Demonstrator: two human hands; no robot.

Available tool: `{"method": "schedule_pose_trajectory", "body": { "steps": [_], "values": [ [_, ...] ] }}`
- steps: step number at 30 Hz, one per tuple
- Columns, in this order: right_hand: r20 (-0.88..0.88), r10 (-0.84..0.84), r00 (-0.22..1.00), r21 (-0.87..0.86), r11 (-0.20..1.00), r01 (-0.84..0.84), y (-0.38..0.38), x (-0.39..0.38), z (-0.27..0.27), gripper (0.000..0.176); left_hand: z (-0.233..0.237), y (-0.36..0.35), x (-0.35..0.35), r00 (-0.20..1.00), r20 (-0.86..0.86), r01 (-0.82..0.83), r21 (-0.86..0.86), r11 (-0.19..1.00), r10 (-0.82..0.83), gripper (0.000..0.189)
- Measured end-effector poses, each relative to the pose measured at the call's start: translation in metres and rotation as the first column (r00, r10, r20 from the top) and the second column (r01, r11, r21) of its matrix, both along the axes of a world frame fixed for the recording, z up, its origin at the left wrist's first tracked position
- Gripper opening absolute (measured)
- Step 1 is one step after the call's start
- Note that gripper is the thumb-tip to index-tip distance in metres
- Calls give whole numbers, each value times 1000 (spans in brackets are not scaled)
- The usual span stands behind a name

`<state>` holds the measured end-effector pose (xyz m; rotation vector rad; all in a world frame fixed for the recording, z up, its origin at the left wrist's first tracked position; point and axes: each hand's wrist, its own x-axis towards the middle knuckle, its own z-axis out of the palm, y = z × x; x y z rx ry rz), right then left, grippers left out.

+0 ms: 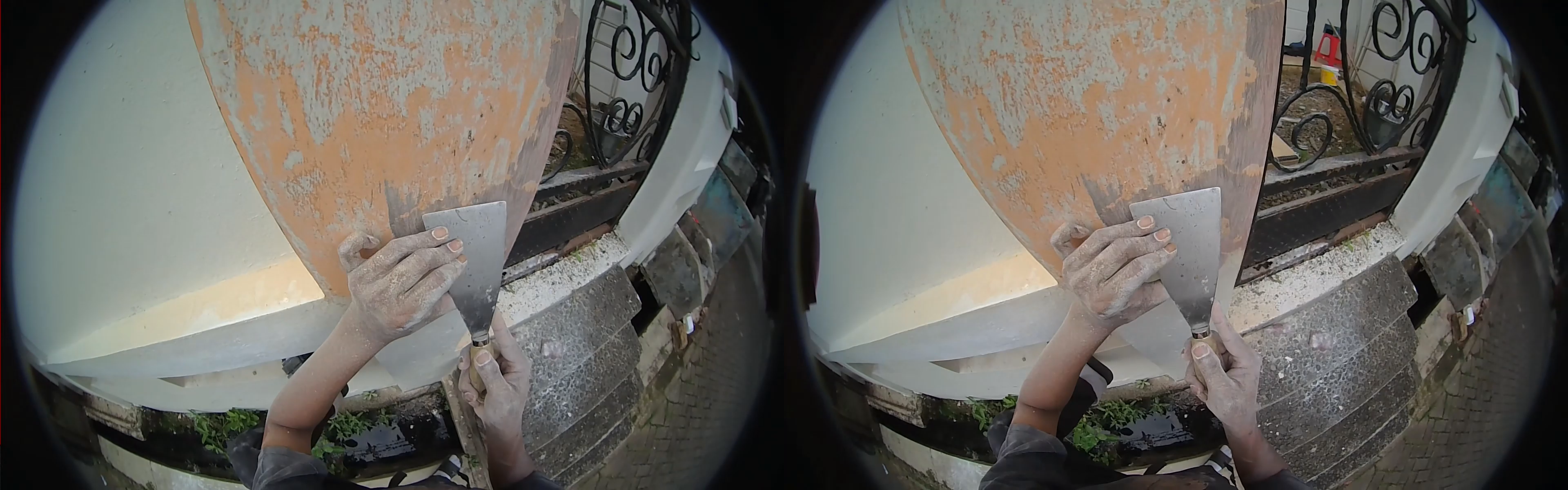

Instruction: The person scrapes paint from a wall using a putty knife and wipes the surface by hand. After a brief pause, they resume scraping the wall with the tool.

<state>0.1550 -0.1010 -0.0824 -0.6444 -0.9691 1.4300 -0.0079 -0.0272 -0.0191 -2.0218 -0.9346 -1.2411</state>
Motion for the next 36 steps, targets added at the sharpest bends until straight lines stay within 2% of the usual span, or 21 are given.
{"method": "schedule_pose_trajectory", "body": {
  "steps": [4, 7, 10, 13, 16, 17, 20, 24, 28, 31, 32, 35, 36],
  "values": [
    [-37, 22, 999, 2, 1000, -22, 0, 0, -5, 52, -9, -3, 0, 1000, -1, 5, -48, 999, -5, 13],
    [-39, 29, 999, 2, 1000, -29, 5, 2, -6, 52, 3, 2, -3, 999, -35, 4, 4, 1000, -4, 13],
    [-66, 50, 997, 4, 999, -49, -1, 2, -14, 52, -3, -5, -2, 1000, -16, -11, -42, 999, 10, 15],
    [-77, 54, 996, 58, 997, -50, 8, -5, -8, 52, -6, -1, -6, 999, -40, -14, -8, 1000, 13, 16],
    [-91, 22, 996, 86, 996, -14, 9, -9, 2, 52, 25, 5, -5, 1000, -13, 1, 60, 998, 0, 16],
    [-96, 15, 995, 97, 995, -5, 9, -10, 5, 53, 17, 3, -5, 1000, -16, 1, 20, 1000, -1, 16],
    [-141, 78, 987, -40, 996, -84, -2, -3, -25, 53, -12, -6, -6, 1000, -21, -25, -47, 999, 24, 16],
    [-35, 11, 999, 63, 998, -9, 2, -12, -4, 51, -2, -9, -10, 1000, 0, -19, -69, 997, 19, 15],
    [-43, 79, 996, 11, 997, -79, -8, -9, -18, 53, -8, -13, -7, 1000, -3, -27, -88, 996, 27, 16],
    [7, 9, 1000, 77, 997, -9, 1, -19, -11, 54, 1, -8, -13, 999, 19, -44, 7, 999, 44, 17],
    [-55, 31, 998, 110, 994, -25, 4, -23, 2, 54, 16, -3, -13, 999, 29, -46, 68, 997, 44, 16],
    [-41, 19, 999, 79, 997, -16, -3, -22, 0, 54, 11, -5, -12, 998, 29, -48, 43, 998, 47, 16],
    [-54, 37, 998, 66, 997, -34, -5, -20, -9, 54, -4, -9, -13, 1000, 4, -31, -25, 999, 31, 16]
  ]
}}
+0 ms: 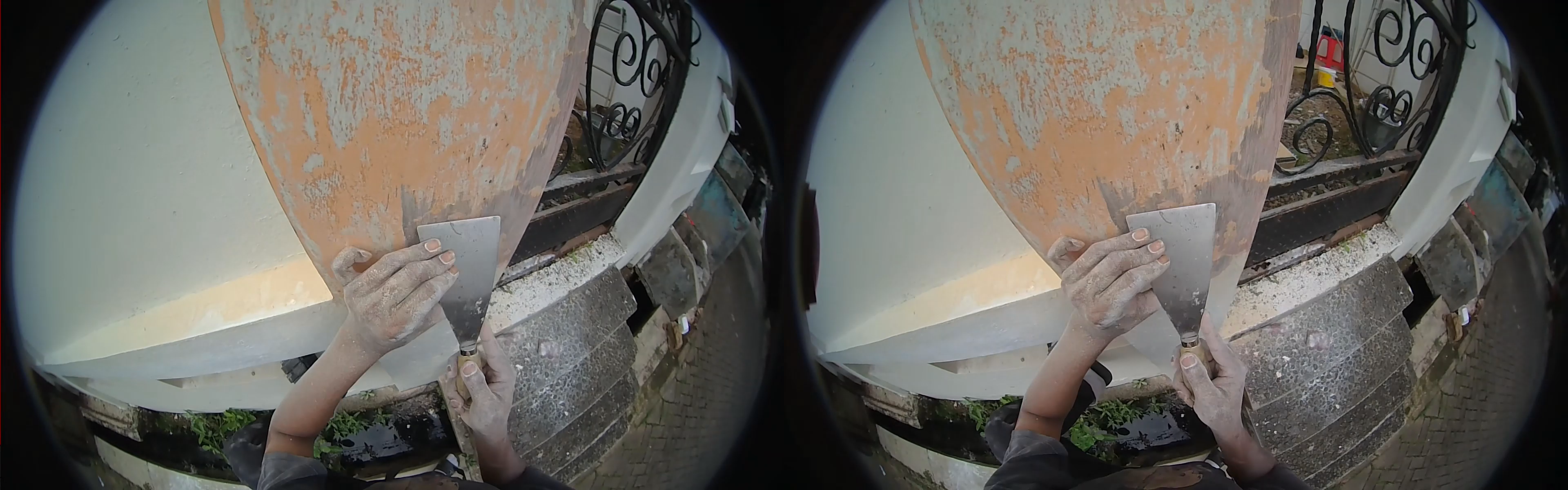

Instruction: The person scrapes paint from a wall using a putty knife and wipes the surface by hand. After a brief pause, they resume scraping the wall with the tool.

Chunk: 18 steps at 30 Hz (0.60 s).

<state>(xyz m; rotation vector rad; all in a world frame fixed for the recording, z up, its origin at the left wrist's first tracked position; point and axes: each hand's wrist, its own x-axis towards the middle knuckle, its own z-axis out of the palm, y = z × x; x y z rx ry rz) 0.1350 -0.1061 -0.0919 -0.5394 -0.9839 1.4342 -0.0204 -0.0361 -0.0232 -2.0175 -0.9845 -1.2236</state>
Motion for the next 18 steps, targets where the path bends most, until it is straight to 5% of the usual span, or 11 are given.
{"method": "schedule_pose_trajectory", "body": {
  "steps": [18],
  "values": [
    [-12, -36, 999, -28, 999, 36, 9, 15, -16, 51, -6, 14, 16, 998, -58, 19, 25, 1000, -18, 16]
  ]
}}
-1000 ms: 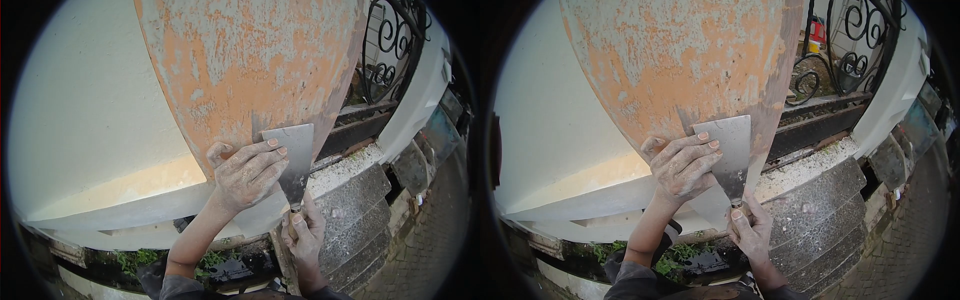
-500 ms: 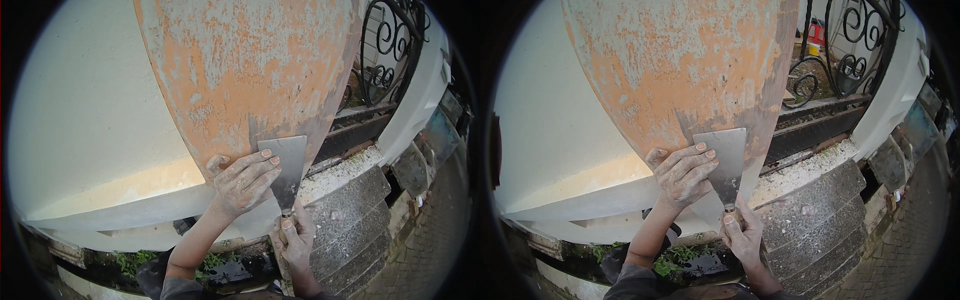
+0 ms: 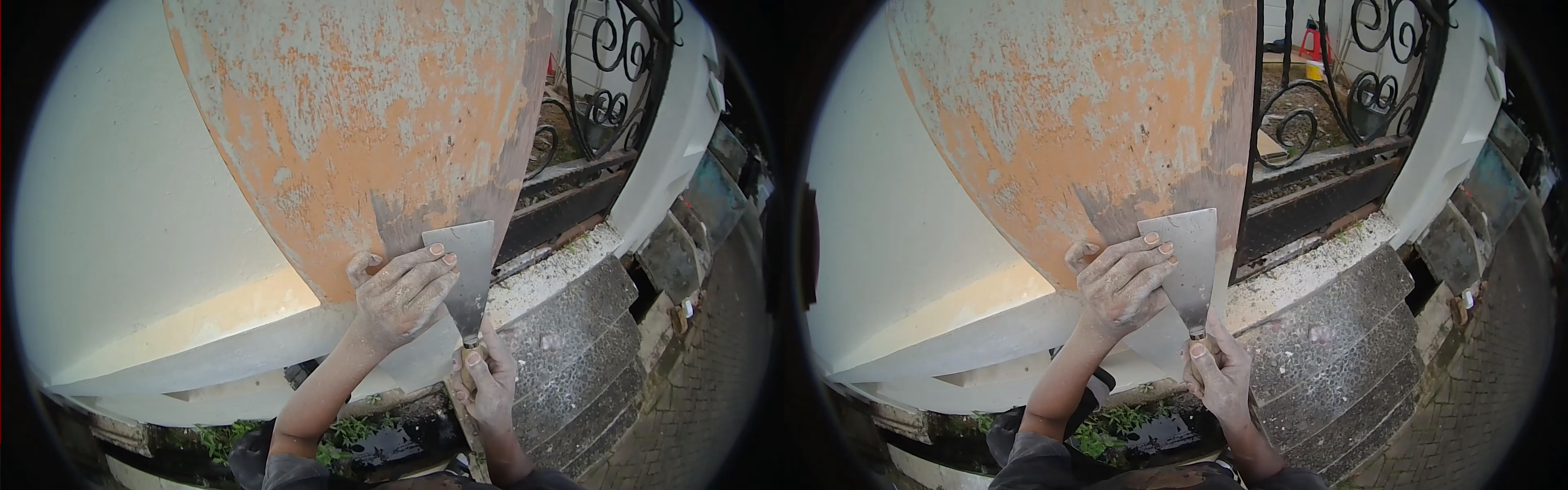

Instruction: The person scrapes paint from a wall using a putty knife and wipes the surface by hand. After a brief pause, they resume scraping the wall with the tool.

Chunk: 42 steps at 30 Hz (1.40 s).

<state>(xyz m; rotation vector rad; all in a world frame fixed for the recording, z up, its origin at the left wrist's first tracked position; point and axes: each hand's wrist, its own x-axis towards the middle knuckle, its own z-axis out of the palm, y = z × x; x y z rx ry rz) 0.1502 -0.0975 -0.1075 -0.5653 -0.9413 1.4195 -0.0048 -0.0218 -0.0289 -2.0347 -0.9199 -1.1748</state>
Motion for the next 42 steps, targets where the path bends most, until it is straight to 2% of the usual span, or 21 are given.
{"method": "schedule_pose_trajectory", "body": {
  "steps": [2, 4, 8, 11, 12, 16, 18, 21, 25, 26, 30, 33, 34, 37, 38, 41, 42],
  "values": [
    [15, -25, 1000, 43, 999, 24, 6, -1, 7, 51, 5, 2, 2, 1000, 6, 7, 18, 1000, -7, 16],
    [29, -35, 999, 36, 999, 34, 10, 1, 26, 52, 30, 10, 6, 997, 58, 41, 44, 998, -44, 17],
    [8, -3, 1000, -29, 1000, 3, 2, 6, 7, 53, 3, 0, 6, 1000, 10, -8, -22, 1000, 8, 19],
    [14, -12, 1000, -7, 1000, 12, 9, 3, 25, 53, 25, 6, 6, 1000, 19, -3, 64, 998, 2, 17],
    [16, -21, 1000, 15, 1000, 21, 12, 2, 34, 53, 30, 11, 7, 995, 82, 44, 55, 998, -49, 15],
    [7, -4, 1000, -4, 1000, 4, 3, 5, 23, 53, 13, 0, 10, 998, 62, 19, -1, 1000, -19, 16],
    [-21, 9, 1000, -8, 1000, -10, 6, 5, 15, 53, 16, 6, 8, 999, 51, -7, 57, 998, 4, 17],
    [82, -48, 995, 33, 998, 46, 10, 8, 44, 53, 29, 10, 12, 996, 91, 13, 47, 999, -17, 18],
    [108, -4, 994, -21, 1000, 6, 0, 14, 22, 53, 7, 5, 10, 998, 67, 2, 39, 999, -4, 18],
    [101, -17, 995, 11, 1000, 16, 5, 12, 27, 53, 2, 6, 9, 998, 59, -3, 47, 999, 0, 18],
    [70, -47, 996, 27, 999, 45, 11, 6, 45, 53, 46, 10, 11, 998, 67, -13, 66, 998, 9, 13],
    [80, -13, 997, -24, 1000, 15, 3, 11, 31, 53, 13, 3, 10, 998, 57, -15, 35, 999, 13, 12],
    [90, 3, 996, -41, 999, 1, 2, 12, 27, 53, 10, 2, 10, 998, 38, -60, 45, 997, 58, 13],
    [84, -50, 995, 37, 998, 47, 17, 4, 50, 52, 39, 15, 10, 996, 85, -21, 135, 991, 10, 14],
    [94, -61, 994, 43, 997, 57, 18, 4, 63, 52, 40, 14, 12, 995, 100, -13, 118, 993, 1, 14],
    [90, -36, 995, 48, 998, 32, 8, 12, 39, 52, 31, 9, 14, 994, 112, -3, 66, 998, -5, 14],
    [154, 9, 988, -16, 1000, -6, 4, 18, 40, 52, 19, 3, 13, 995, 95, -10, 39, 999, 6, 14]
  ]
}}
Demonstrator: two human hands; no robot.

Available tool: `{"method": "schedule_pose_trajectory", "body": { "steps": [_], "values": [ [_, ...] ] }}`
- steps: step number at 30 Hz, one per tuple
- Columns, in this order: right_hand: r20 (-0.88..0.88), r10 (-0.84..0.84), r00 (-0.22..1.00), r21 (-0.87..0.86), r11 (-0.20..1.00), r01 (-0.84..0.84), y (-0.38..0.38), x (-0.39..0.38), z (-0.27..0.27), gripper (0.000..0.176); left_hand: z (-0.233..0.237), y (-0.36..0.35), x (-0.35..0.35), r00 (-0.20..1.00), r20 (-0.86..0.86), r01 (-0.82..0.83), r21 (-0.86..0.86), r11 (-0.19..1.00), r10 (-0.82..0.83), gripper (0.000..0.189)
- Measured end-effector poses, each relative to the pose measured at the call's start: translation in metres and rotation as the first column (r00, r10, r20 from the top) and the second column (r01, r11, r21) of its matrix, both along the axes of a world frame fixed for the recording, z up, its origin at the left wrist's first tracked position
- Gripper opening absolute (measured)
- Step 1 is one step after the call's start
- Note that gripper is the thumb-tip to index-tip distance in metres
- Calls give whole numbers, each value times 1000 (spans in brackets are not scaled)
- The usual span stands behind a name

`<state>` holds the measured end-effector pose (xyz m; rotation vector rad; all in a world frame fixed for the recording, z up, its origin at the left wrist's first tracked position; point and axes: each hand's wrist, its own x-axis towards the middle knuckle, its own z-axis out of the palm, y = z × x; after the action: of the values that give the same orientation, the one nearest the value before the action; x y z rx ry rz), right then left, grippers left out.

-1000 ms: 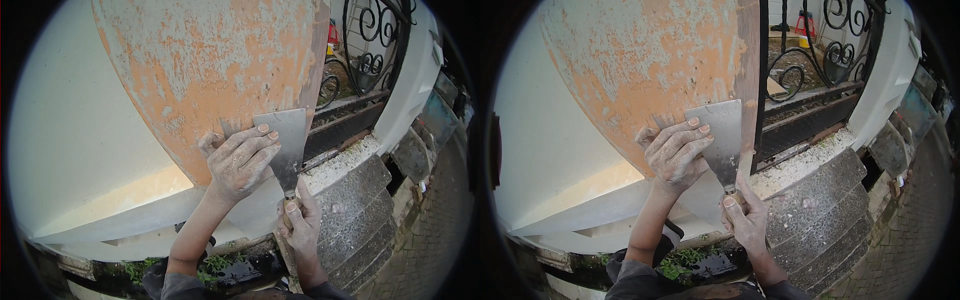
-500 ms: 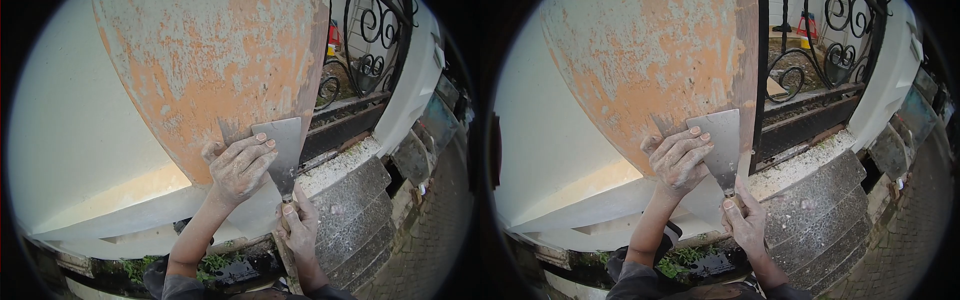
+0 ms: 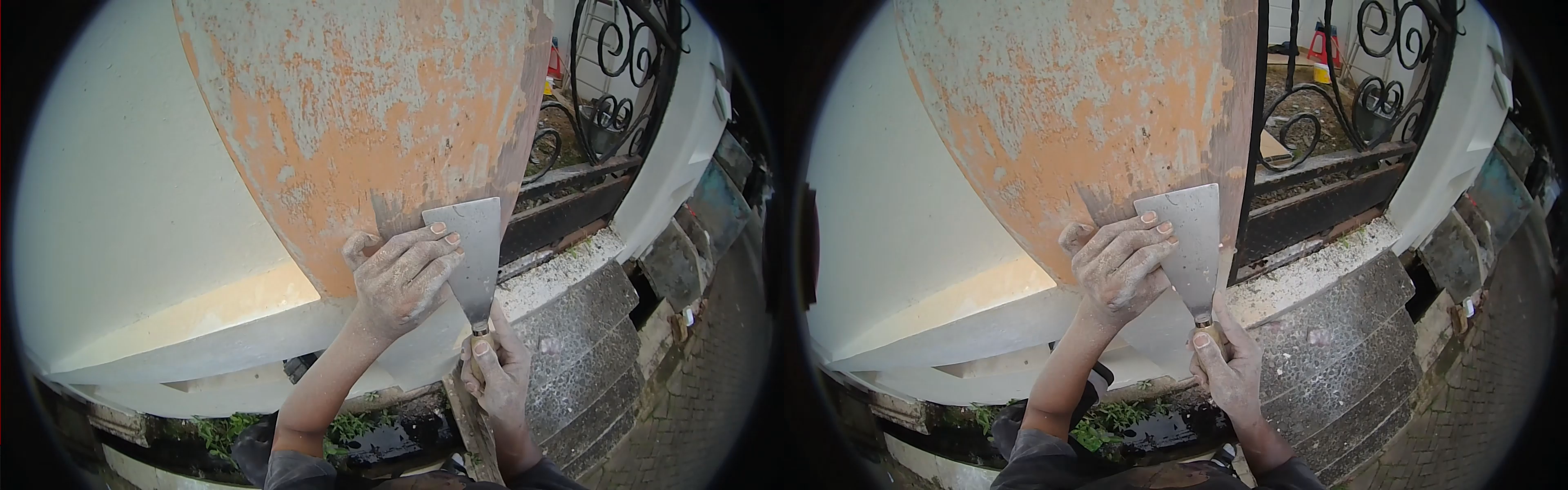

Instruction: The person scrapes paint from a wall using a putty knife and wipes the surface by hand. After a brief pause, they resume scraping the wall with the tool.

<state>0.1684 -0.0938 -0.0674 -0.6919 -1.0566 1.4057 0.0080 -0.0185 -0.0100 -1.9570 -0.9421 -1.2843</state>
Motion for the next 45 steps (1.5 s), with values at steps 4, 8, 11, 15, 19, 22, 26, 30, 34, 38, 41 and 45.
{"method": "schedule_pose_trajectory", "body": {
  "steps": [4, 8, 11, 15, 19, 22, 26, 30, 34, 38, 41, 45],
  "values": [
    [-59, -46, 997, 42, 998, 48, 8, -8, 14, 52, 18, 5, -3, 1000, -17, -2, 29, 1000, 3, 16],
    [-27, -34, 999, 3, 999, 34, 0, -4, -2, 52, -9, 0, -3, 1000, 11, -8, 9, 1000, 8, 15],
    [12, -15, 1000, 62, 998, 15, 8, -4, -5, 52, -3, 2, -6, 999, 5, -32, 54, 998, 32, 15],
    [3, -44, 999, 82, 996, 44, 8, -8, 9, 52, 10, 6, -4, 999, 42, -33, 85, 996, 29, 15],
    [6, -35, 999, 68, 997, 35, 5, -6, -3, 52, -3, 0, -7, 999, 4, -33, 35, 999, 32, 16],
    [-12, -65, 998, 71, 995, 66, 7, -11, 6, 52, 13, 4, -4, 999, 22, -38, 51, 998, 37, 15],
    [18, -30, 999, -8, 1000, 30, -7, -6, -2, 51, -7, -4, -7, 999, 21, -31, 18, 999, 30, 15],
    [2, -55, 999, 73, 996, 54, 6, -12, 8, 51, 15, 3, -8, 999, 35, -29, 76, 997, 26, 14],
    [-7, -59, 998, 44, 997, 59, -4, -10, -2, 51, -6, -7, -6, 998, 58, -8, -5, 1000, 8, 15],
    [54, -39, 998, 72, 997, 35, 2, -2, 3, 51, -2, -1, -8, 998, 58, 10, 5, 1000, -10, 14],
    [21, -44, 999, 49, 998, 43, -2, -6, -13, 51, -13, -4, -4, 997, 83, -8, -11, 1000, 9, 13],
    [4, -45, 999, 67, 997, 45, 3, -12, -10, 51, -1, -3, -8, 998, 64, -18, 13, 1000, 17, 13]
  ]
}}
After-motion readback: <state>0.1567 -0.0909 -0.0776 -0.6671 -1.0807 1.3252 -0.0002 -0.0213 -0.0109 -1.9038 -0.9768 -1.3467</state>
